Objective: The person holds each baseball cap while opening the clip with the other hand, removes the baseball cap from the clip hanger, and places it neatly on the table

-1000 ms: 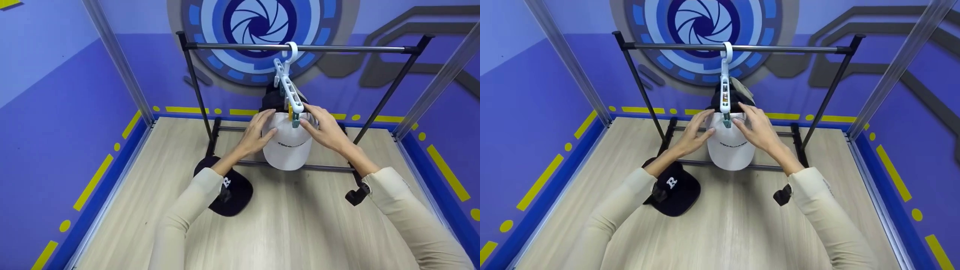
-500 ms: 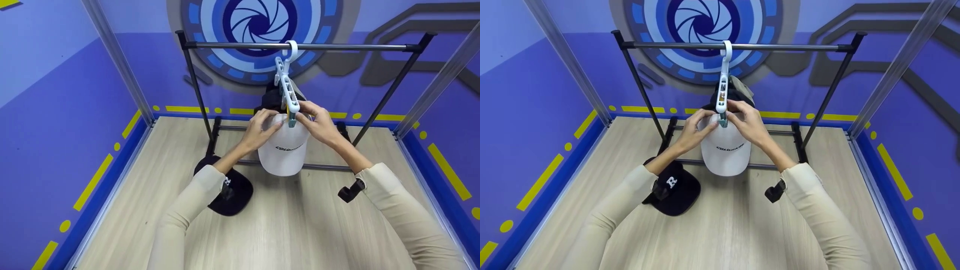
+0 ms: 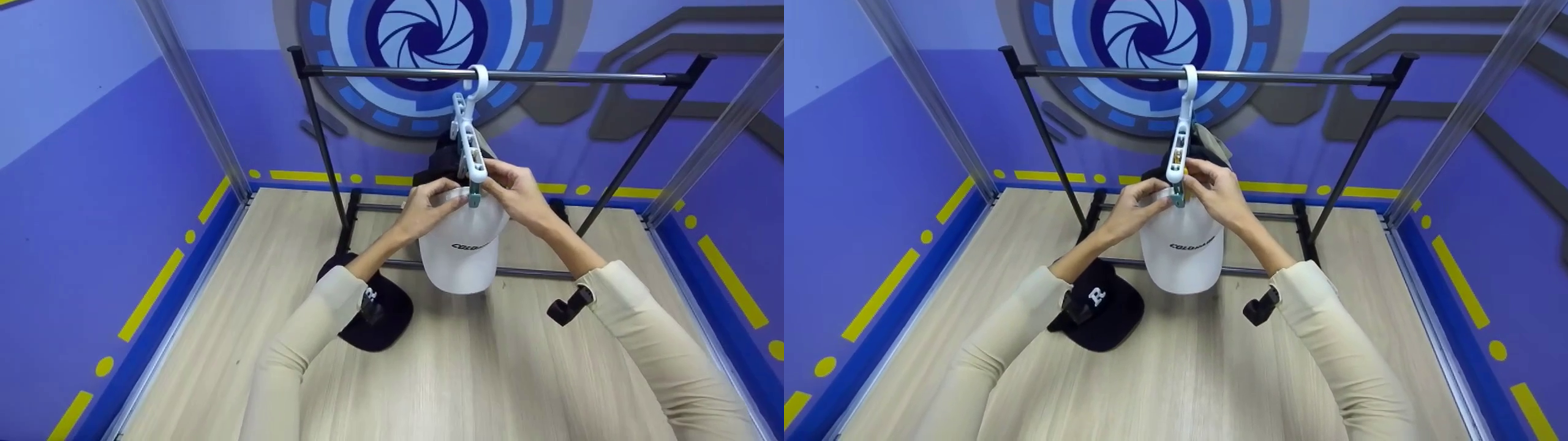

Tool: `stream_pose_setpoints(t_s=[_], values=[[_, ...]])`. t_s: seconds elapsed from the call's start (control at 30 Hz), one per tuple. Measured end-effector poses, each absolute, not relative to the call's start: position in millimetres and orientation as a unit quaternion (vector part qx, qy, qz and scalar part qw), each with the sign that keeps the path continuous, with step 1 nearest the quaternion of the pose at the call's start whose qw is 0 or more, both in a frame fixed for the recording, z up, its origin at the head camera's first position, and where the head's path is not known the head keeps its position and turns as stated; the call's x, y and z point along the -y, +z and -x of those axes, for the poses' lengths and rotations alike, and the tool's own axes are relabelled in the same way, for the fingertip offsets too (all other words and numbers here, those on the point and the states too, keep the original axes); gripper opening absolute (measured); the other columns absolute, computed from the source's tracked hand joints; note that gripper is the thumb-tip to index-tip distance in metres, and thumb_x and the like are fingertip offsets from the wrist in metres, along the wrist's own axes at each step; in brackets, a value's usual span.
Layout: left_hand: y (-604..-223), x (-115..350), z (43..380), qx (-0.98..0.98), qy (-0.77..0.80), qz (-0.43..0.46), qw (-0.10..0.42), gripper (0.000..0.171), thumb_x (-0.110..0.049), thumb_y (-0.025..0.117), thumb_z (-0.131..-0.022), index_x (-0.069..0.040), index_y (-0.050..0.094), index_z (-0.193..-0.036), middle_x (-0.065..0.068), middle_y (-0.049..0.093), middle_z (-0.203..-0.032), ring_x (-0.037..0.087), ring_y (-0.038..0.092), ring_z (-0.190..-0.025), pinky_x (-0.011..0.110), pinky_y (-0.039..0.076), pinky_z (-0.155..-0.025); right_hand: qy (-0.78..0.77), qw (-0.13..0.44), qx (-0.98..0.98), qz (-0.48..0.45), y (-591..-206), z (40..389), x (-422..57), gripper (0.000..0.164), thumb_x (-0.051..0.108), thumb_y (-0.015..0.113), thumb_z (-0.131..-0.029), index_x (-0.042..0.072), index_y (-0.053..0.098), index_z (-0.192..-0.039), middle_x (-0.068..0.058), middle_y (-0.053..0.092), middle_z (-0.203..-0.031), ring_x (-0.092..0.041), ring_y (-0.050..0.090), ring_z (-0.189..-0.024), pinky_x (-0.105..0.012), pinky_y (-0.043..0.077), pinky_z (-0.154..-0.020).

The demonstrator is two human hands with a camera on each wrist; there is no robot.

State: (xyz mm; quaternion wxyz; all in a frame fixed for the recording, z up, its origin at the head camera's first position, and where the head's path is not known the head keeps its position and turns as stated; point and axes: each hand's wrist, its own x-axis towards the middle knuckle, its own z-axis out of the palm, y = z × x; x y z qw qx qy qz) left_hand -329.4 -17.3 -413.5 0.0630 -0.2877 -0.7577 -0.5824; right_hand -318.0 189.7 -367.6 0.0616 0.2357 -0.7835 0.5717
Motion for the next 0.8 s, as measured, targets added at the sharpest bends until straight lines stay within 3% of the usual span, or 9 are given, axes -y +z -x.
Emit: stream_pose_setpoints(t_s=[0.17, 0.4, 0.8], values=[[-410.5, 13.9, 327.6, 0.766, -0.572, 0.287, 0.058, 0.023, -0.019, 0.069, -0.099, -0.001, 0.071, -0.112, 0.013, 0.075, -0.110, 0.015, 0.067, -0.099, 0.022, 0.052, -0.089, 0.595, 0.055, 0.774, -0.208, -363.8, 317.8, -189.6, 0.038, 0.005, 0.064, -0.099, -0.008, 0.061, -0.135, 0.011, 0.074, -0.110, 0.003, 0.069, -0.099, -0.014, 0.053, -0.088], [-410.8, 10.9, 322.9, 0.772, -0.574, 0.263, 0.079, 0.022, -0.018, 0.069, -0.098, -0.001, 0.072, -0.112, 0.014, 0.075, -0.113, 0.012, 0.063, -0.097, 0.020, 0.050, -0.083, 0.626, 0.035, 0.761, -0.167, -358.7, 318.7, -187.2, 0.039, 0.006, 0.070, -0.096, -0.008, 0.063, -0.132, 0.023, 0.075, -0.096, 0.004, 0.070, -0.095, -0.014, 0.054, -0.085], [-414.7, 10.6, 317.7, 0.768, -0.586, 0.250, 0.064, 0.021, -0.020, 0.068, -0.099, -0.002, 0.073, -0.108, 0.012, 0.075, -0.107, 0.006, 0.060, -0.086, 0.019, 0.048, -0.076, 0.650, 0.071, 0.743, -0.141, -363.8, 320.3, -181.0, 0.035, -0.003, 0.068, -0.094, -0.013, 0.063, -0.127, 0.019, 0.074, -0.091, 0.006, 0.069, -0.087, -0.013, 0.055, -0.082]])
